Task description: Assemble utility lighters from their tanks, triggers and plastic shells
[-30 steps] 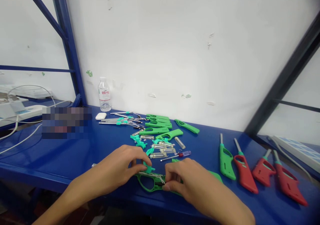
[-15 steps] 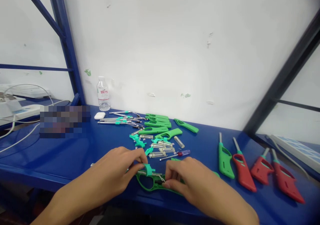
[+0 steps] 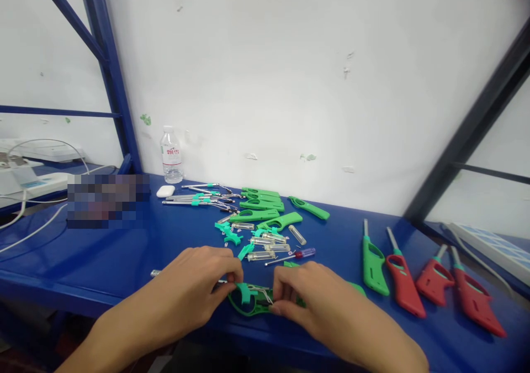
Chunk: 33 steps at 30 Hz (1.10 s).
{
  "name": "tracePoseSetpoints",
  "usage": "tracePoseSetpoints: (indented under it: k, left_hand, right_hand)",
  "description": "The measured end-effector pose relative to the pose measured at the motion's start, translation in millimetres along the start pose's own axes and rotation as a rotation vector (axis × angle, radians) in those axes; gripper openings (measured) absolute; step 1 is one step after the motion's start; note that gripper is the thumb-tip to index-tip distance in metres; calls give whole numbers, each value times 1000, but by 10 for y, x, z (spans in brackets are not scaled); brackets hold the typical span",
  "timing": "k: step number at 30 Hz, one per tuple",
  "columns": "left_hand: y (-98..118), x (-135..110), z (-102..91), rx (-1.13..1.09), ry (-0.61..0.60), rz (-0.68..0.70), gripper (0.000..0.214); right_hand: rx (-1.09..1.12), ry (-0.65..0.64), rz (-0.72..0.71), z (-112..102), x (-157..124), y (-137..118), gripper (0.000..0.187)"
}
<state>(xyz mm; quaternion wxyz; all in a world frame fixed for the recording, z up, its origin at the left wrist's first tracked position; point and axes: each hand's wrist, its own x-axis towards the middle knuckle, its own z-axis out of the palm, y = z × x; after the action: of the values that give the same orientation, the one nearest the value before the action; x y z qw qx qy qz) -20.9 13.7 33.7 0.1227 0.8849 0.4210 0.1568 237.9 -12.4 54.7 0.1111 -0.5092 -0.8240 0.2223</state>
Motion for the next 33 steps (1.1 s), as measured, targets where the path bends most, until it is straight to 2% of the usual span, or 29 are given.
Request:
tracePoseSetpoints:
  k: [11, 33]
  left_hand:
    - [144, 28, 1, 32, -54, -22, 20]
    - [93, 93, 73, 33, -42, 37, 22]
  right_hand:
    - [-14, 8, -23, -2, 13, -7, 14]
    - [-25, 34, -66, 14, 33, -40, 15]
